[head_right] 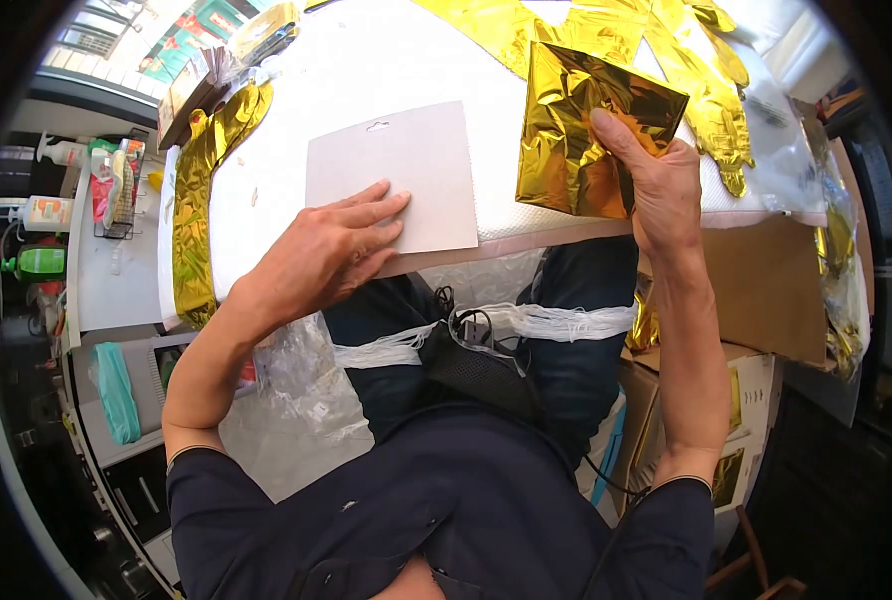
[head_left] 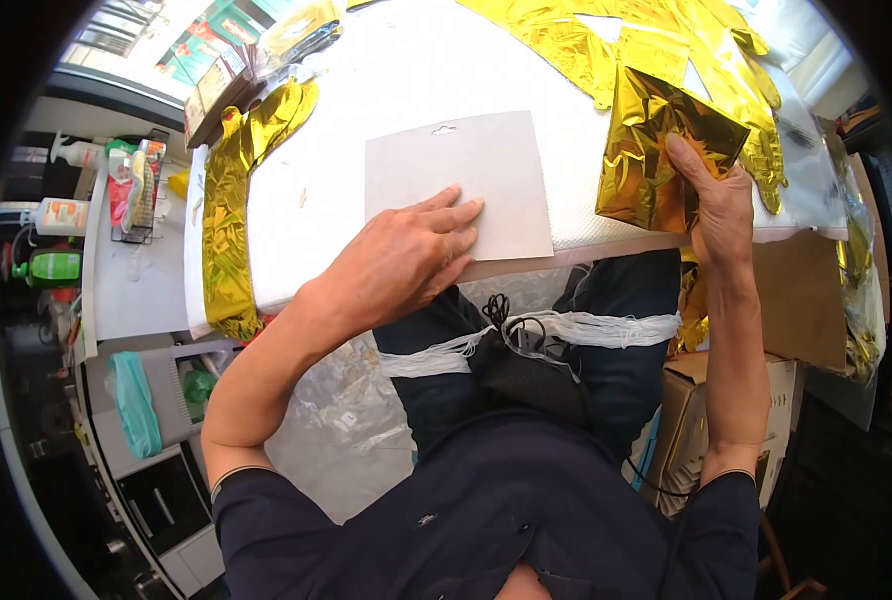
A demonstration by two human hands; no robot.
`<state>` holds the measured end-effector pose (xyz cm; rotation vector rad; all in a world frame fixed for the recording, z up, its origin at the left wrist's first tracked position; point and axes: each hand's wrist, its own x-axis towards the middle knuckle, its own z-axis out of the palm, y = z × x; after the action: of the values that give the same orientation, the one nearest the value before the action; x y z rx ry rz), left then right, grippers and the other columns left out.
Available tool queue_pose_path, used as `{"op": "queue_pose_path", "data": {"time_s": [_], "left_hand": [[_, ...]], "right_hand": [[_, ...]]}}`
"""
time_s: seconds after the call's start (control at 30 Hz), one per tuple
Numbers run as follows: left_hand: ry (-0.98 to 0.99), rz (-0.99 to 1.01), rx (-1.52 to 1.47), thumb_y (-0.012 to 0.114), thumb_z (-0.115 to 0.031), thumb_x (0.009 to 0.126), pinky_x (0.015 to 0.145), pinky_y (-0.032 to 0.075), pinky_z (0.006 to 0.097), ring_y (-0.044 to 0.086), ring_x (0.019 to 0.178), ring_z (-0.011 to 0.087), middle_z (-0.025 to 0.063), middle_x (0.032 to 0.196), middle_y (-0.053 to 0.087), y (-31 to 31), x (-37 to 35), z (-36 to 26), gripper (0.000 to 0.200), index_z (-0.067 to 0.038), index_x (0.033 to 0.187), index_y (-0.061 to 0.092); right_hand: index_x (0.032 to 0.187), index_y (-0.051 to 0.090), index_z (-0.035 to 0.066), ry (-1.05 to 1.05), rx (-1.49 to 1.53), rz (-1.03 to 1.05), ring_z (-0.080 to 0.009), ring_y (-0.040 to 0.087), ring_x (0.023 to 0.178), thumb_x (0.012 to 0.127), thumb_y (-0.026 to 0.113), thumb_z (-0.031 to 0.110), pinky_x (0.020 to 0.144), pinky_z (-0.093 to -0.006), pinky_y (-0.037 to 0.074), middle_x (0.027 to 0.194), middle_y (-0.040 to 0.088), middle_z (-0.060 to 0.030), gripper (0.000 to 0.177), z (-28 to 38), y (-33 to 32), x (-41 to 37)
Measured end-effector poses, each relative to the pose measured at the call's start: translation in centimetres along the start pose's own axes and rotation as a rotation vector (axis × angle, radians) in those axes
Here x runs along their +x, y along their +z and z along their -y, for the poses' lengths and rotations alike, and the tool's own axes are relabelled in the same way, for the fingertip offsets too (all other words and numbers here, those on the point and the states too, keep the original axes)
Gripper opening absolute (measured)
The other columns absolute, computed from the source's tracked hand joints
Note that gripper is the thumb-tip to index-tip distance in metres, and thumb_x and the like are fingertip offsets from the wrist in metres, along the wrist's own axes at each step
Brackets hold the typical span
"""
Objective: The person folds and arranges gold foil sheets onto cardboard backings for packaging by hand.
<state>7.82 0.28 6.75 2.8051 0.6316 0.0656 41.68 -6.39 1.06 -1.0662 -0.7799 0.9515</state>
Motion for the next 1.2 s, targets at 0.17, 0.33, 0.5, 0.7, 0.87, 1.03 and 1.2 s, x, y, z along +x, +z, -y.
{"op": "queue_pose_path", "data": {"time_s": [0.17,0.33,0.5,0.7,0.87,1.03,1.2], "left_hand": [[0.018,0.008,0.004,0.068,-0.003,0.09,0.107,0.052,0.0433,0.056,0.133,0.0358,0.0156,0.138,0.064,0.1,0.0,0.1,0.027,0.003,0.116,0.071],[0.024,0.006,-0.029,0.065,0.002,0.089,0.107,0.052,0.0435,0.058,0.132,0.0355,0.0156,0.138,0.064,-0.1,0.1,-0.1,0.029,0.003,0.117,0.07],[-0.028,0.063,-0.093,0.063,0.006,0.085,0.103,0.054,0.0432,0.062,0.126,0.0346,0.0152,0.136,0.065,-1.0,0.3,-0.1,0.035,0.002,0.119,0.07],[0.012,0.043,-0.33,0.053,0.017,0.087,0.091,0.061,0.0412,0.069,0.116,0.0307,0.014,0.134,0.067,-1.6,1.8,3.9,0.048,-0.004,0.127,0.068],[-0.202,-0.307,0.014,0.073,-0.009,0.089,0.09,0.054,0.0396,0.068,0.099,0.0325,0.0165,0.109,0.07,-3.1,4.2,6.9,0.024,-0.002,0.112,0.072],[-0.365,-0.04,0.061,0.084,-0.023,0.082,0.085,0.053,0.0384,0.068,0.091,0.0296,0.018,0.101,0.07,-2.5,7.2,9.7,0.037,0.002,0.106,0.07],[-0.47,0.053,0.03,0.084,-0.021,0.079,0.079,0.052,0.0389,0.067,0.088,0.0289,0.0173,0.092,0.07,-3.2,8.4,9.7,0.031,0.001,0.094,0.068]], "right_hand": [[0.12,0.072,0.0,0.006,0.015,0.014,-0.0126,0.071,0.098,0.095,0.073,0.004,0.091,-0.0264,0.057,0.113,0.075,-0.0069,0.026,-0.1,-0.1,-0.1],[0.12,0.071,-0.001,0.008,0.007,0.012,-0.0128,0.071,0.099,0.095,0.073,0.004,0.091,-0.0272,0.057,0.114,0.075,-0.0075,0.026,-0.2,-0.2,-0.2],[0.12,0.071,-0.002,0.009,-0.007,0.009,-0.0126,0.071,0.099,0.095,0.073,0.005,0.091,-0.0273,0.057,0.114,0.075,-0.0078,0.026,-0.1,-0.2,-0.5],[0.12,0.07,-0.002,0.0,-0.005,0.014,-0.0124,0.071,0.099,0.095,0.073,0.004,0.092,-0.0269,0.056,0.115,0.074,-0.0082,0.026,0.3,-0.2,-0.8],[0.118,0.071,-0.002,0.02,-0.004,-0.021,-0.0119,0.071,0.098,0.095,0.073,0.005,0.091,-0.0265,0.057,0.113,0.075,-0.007,0.024,0.5,-0.1,-1.1],[0.118,0.071,-0.001,0.013,0.002,-0.002,-0.0115,0.071,0.097,0.095,0.073,0.005,0.09,-0.0257,0.057,0.111,0.075,-0.0064,0.023,0.4,0.0,-1.1],[0.117,0.072,0.001,0.0,-0.002,0.005,-0.0115,0.071,0.095,0.095,0.073,0.005,0.088,-0.0256,0.057,0.109,0.075,-0.0061,0.022,0.1,-0.1,-1.1]]}}
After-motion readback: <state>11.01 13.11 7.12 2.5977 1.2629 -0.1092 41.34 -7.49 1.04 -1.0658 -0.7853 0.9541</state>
